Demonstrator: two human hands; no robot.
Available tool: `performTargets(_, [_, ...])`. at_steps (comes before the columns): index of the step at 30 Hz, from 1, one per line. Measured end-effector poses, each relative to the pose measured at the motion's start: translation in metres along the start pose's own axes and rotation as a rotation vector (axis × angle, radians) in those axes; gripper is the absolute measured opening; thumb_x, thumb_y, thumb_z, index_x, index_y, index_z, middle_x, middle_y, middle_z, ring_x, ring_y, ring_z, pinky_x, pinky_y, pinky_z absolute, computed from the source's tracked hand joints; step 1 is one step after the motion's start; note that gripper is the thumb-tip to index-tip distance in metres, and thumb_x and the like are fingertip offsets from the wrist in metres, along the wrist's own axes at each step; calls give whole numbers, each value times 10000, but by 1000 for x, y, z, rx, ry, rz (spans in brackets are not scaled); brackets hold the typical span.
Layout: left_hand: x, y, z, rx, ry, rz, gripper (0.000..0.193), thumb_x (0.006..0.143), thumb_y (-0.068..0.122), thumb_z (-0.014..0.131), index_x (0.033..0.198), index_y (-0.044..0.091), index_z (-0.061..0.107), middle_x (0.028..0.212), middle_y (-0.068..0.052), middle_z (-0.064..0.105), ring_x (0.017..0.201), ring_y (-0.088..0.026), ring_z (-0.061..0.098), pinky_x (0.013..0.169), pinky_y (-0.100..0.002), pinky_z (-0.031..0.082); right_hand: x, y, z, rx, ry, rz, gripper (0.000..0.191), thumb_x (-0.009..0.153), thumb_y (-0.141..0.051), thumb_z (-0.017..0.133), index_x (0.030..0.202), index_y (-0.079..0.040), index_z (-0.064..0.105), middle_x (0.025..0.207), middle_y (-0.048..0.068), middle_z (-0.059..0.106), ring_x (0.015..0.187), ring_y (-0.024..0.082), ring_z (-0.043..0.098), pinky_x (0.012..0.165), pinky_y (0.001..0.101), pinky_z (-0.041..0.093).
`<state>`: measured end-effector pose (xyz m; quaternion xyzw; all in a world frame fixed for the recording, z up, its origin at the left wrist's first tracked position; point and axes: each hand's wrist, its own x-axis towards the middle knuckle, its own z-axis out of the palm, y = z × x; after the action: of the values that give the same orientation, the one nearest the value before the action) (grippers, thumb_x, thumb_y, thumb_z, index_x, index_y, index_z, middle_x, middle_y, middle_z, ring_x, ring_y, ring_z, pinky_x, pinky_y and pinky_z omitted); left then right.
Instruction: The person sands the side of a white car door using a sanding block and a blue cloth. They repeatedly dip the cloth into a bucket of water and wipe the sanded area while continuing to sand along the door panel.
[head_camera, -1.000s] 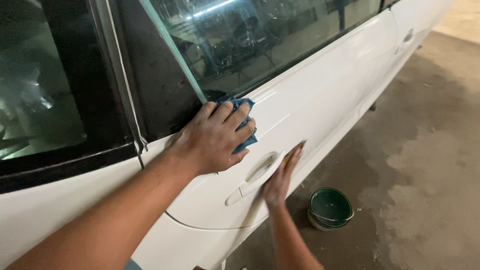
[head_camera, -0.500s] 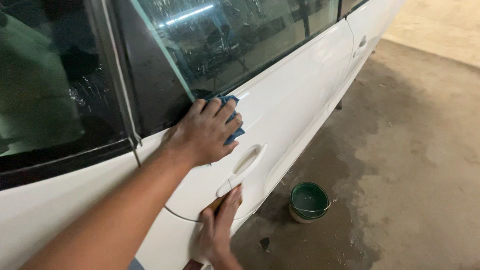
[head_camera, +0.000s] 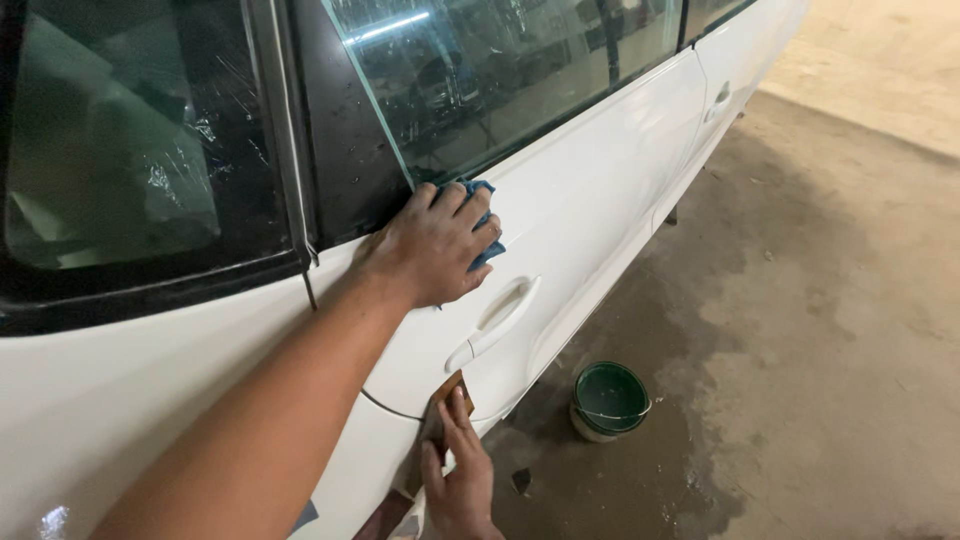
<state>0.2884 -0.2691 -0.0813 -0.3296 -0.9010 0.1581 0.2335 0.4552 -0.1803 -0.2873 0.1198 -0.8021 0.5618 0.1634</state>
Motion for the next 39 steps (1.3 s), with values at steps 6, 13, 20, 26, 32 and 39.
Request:
performTargets(6, [0, -1, 0, -16, 45, 9, 537, 889, 483, 658, 1286, 123, 627, 1426, -167, 510, 1278, -356, 473, 1028, -538, 380, 5, 26, -30, 702, 122, 846, 100, 904, 6, 593, 959, -22, 671, 734, 48, 600, 604, 152, 505, 531, 333, 429])
performTargets(13, [1, -1, 5, -44, 78, 8, 524, 871, 467, 681, 1258, 117, 637, 1418, -155, 526, 1285, -342, 473, 1024, -524, 389, 2, 54, -86, 925, 149, 822, 259, 880, 23, 586, 1111, -87, 627, 868, 68, 663, 751, 174, 627, 697, 360, 542])
performTargets(20, [1, 0, 7, -4, 82, 2, 519, 861, 478, 686, 1229, 112, 662, 1396, -144, 542, 1254, -320, 497, 1034, -510, 395, -12, 71, -123, 635, -125, 763, 689, 796, 175, 632, 1364, -211, 588, 1041, 113, 751, 906, 197, 709, 822, 362, 601])
performTargets(26, [0, 1, 2, 14, 80, 1, 481, 876, 468, 687, 1209, 121, 679, 1392, -140, 555, 1262, -312, 501, 1042, -502, 398, -17, 91, -127, 426, -143, 724, 296, 873, 81, 740, 1165, 43, 766, 1046, 150, 770, 929, 191, 712, 834, 333, 613])
performTargets(32, [2, 2, 2, 6, 75, -7, 512, 863, 473, 689, 1230, 117, 673, 1393, -139, 552, 1270, -316, 492, 1048, -503, 392, -13, 82, -130, 380, -17, 757, 330, 814, 80, 733, 1123, -34, 756, 1026, 77, 770, 938, 157, 716, 869, 289, 609])
performTargets(39, [2, 2, 4, 2, 47, -11, 516, 886, 476, 678, 1256, 116, 667, 1420, -136, 540, 1284, -313, 484, 1062, -509, 385, -12, 89, -128, 396, 93, 478, 181, 821, 87, 718, 982, 42, 787, 1352, 88, 585, 1063, 205, 707, 924, 336, 578])
